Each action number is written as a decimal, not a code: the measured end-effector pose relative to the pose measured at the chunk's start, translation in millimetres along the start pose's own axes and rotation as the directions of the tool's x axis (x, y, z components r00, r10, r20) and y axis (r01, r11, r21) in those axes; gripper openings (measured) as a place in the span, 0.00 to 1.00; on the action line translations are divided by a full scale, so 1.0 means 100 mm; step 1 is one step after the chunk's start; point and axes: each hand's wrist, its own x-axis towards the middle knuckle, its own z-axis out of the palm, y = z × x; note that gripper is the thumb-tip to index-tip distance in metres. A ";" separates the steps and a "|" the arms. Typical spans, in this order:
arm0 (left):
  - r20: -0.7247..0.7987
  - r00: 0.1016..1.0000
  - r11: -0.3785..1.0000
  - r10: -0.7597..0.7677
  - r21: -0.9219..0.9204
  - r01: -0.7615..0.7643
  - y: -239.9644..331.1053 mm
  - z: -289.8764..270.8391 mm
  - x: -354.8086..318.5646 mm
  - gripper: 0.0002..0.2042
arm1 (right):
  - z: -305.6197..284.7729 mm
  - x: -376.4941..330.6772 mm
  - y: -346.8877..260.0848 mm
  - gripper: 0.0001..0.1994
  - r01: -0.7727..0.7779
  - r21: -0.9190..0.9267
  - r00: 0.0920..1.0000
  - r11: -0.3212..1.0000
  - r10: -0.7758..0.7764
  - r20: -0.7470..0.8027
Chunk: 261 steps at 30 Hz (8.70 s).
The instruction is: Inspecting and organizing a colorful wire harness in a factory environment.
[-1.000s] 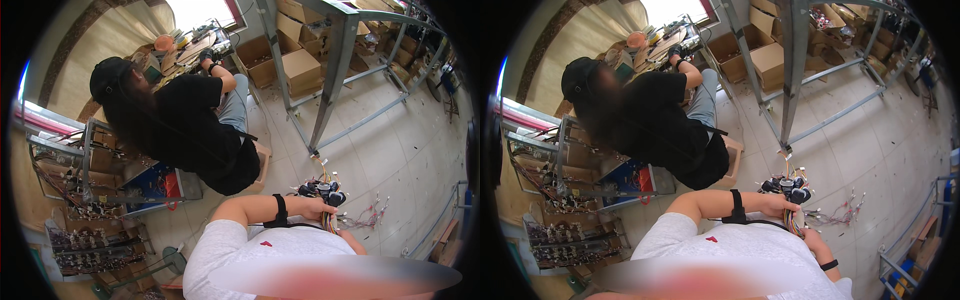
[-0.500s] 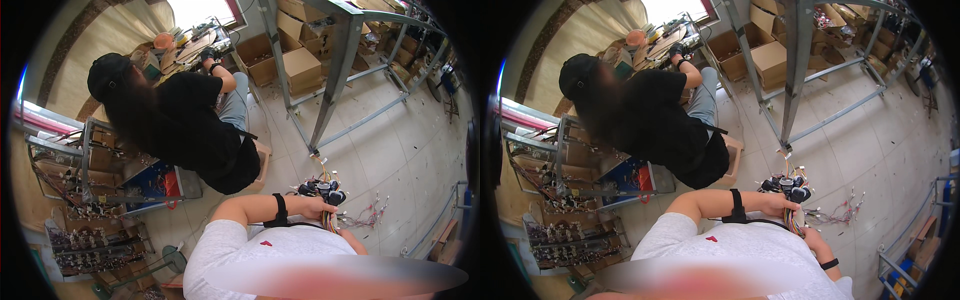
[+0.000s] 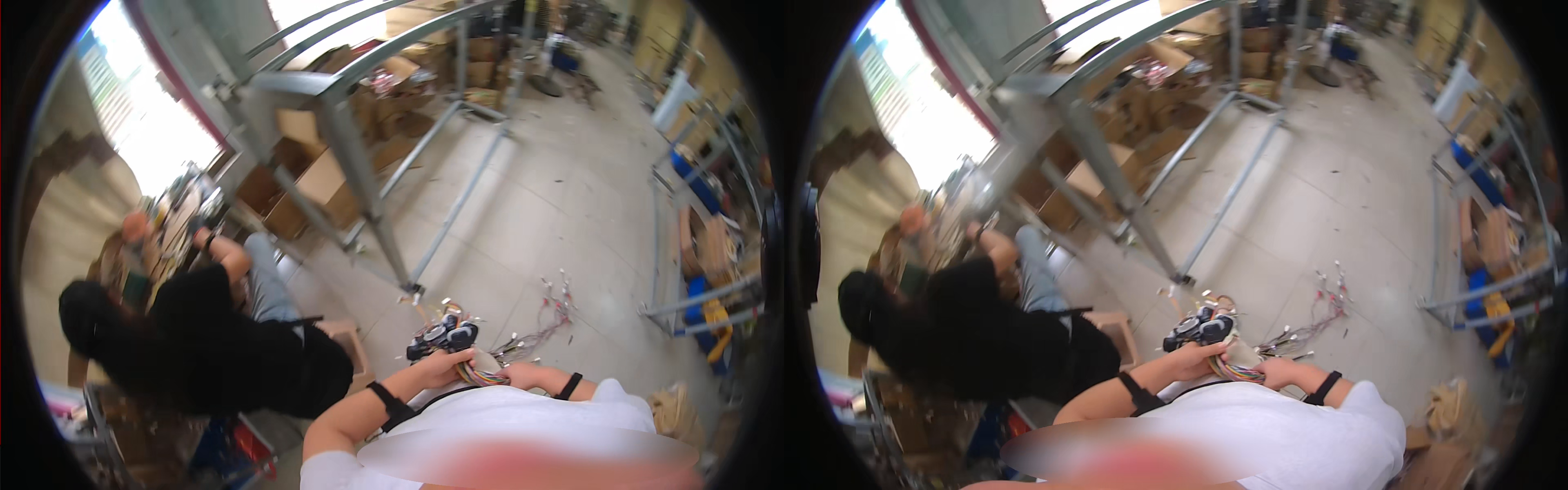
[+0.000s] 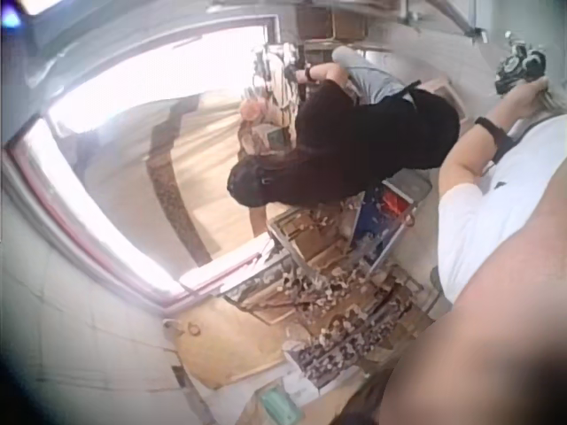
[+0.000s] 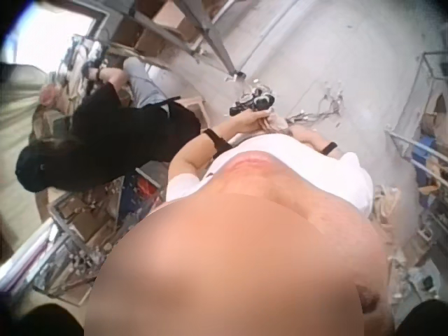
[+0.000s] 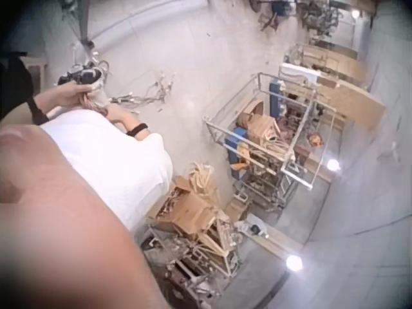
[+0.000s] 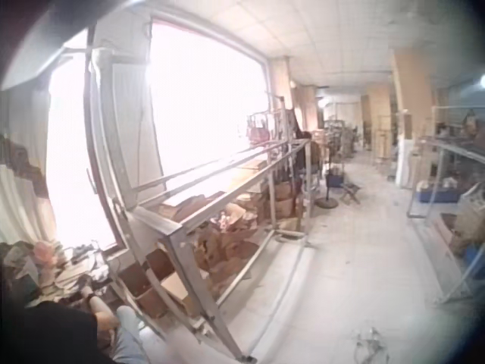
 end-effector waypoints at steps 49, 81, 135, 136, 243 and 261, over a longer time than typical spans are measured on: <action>-0.030 0.996 0.992 0.084 -0.087 -0.086 -0.01 0.02 -0.05 0.05 | -0.09 0.00 0.01 0.23 0.076 0.104 0.997 0.992 -0.076 -0.003; -0.053 0.996 0.991 0.066 -0.112 -0.072 -0.02 0.01 -0.01 0.05 | -0.14 -0.01 -0.02 0.23 0.081 0.113 0.997 0.990 -0.080 -0.015; -0.063 0.997 0.992 0.047 -0.116 -0.054 -0.03 0.00 0.02 0.05 | -0.18 -0.04 -0.07 0.25 0.076 0.076 0.997 0.994 -0.077 0.007; -0.068 0.997 0.991 0.045 -0.125 -0.053 -0.03 -0.01 0.03 0.05 | -0.19 -0.04 -0.07 0.25 0.069 0.066 0.997 0.995 -0.070 0.013; -0.106 0.931 0.487 0.348 0.869 -0.083 -0.18 -0.68 -1.19 0.17 | -2.27 -0.66 -4.36 0.10 0.535 0.510 -0.591 -0.673 -0.730 -0.344; -0.231 0.887 0.614 0.399 0.786 -0.072 -0.22 -0.52 -1.24 0.14 | -2.27 -0.96 -3.81 0.10 0.419 0.602 -0.617 -0.680 -0.700 -0.360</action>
